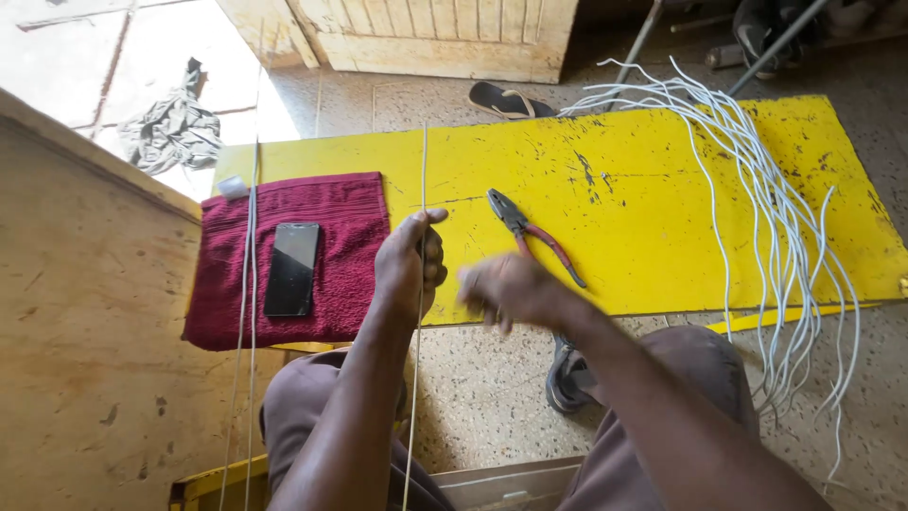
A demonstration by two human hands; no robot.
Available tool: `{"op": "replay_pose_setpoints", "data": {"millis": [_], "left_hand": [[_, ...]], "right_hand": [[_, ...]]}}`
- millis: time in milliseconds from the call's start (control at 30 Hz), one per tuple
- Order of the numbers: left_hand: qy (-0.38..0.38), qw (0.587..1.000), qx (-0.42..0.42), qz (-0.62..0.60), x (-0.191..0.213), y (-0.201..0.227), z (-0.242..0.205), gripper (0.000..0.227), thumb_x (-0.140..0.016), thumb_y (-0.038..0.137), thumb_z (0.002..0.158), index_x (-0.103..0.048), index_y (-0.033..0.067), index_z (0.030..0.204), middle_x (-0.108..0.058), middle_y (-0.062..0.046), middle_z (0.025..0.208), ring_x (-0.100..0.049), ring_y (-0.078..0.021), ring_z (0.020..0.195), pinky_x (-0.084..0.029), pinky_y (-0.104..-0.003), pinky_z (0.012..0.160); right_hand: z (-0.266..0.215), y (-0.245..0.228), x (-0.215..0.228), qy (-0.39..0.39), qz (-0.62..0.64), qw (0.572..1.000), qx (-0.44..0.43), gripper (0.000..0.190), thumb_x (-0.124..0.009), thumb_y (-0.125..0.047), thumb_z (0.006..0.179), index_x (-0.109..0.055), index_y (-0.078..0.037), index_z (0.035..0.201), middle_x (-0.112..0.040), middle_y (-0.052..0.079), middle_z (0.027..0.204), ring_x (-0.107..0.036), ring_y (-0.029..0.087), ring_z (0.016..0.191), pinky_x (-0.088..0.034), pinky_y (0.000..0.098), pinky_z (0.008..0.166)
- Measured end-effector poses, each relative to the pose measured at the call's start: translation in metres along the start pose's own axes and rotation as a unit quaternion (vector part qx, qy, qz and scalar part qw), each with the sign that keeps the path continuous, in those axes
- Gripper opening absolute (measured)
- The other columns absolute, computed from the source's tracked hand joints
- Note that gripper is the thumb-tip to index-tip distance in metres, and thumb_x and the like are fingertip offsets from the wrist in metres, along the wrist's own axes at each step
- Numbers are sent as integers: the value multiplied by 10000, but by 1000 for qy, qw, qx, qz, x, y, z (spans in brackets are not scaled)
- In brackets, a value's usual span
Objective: The person sits on the floor and straightens a bundle of white wires by hand. They pull and align the wires repeatedly, occasionally placing them on a yellow workbench where a pair of pliers and a smartphone are visible.
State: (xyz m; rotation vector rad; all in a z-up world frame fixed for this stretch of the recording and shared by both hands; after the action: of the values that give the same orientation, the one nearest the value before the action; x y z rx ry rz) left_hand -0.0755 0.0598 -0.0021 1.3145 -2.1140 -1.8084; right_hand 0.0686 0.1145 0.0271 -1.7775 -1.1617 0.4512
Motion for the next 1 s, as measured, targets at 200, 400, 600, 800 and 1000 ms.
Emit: {"op": "replay_pose_setpoints", "data": {"millis": [200,400,600,800,1000], "left_hand": [[-19,993,-18,-115,24,18,43,398,-509,362,1115,-731,43,1198,-485,35,640,-366,-49,455,-252,-233,398],[-30,998,-34,-51,31,48,51,398,-511,289,1099,-756,5,1233,-550,-1,667,-401,-68,449,-330,-235,393],[-84,996,-8,37,20,36,53,294,-552,266,1082,-758,72,1161,-532,33,650,-397,-66,470,-282,-237,404],[-93,995,23,37,20,32,61,252,-689,351,1022,-736,118,1104,-573,53,666,-447,-41,485,-321,-215,443],[-126,991,-52,1,24,38,87,167,-651,157,1076,-703,9,1018,-624,-25,768,-475,-62,480,-434,-217,415]], "right_hand": [[-73,26,-134,-259,85,961,-46,271,-515,-281,1161,-629,-53,1073,-753,169,953,-727,251,759,-629,333,638],[-48,22,-135,-124,209,970,31,323,-451,-271,1143,-604,0,1230,-774,181,833,-708,239,588,-625,321,531],[-2,-8,-81,-7,168,981,94,434,-435,-338,1114,-648,-41,1349,-694,85,774,-616,179,585,-596,334,510],[34,-1,-68,37,258,957,129,463,-525,-376,1084,-684,25,1250,-660,93,691,-528,155,410,-505,291,391],[11,-4,-88,-80,246,965,43,553,-449,-410,1083,-659,17,1365,-749,165,925,-710,285,719,-629,414,690]]}}
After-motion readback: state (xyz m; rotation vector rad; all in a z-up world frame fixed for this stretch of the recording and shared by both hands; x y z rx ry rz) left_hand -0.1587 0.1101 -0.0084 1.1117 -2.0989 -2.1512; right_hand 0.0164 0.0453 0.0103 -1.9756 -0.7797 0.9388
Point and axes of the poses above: each hand's wrist, its own z-axis towards the middle knuckle, its own x-axis out of the back of the hand, y = z × x, the point moved 6 cm from there along z, towards the middle knuckle
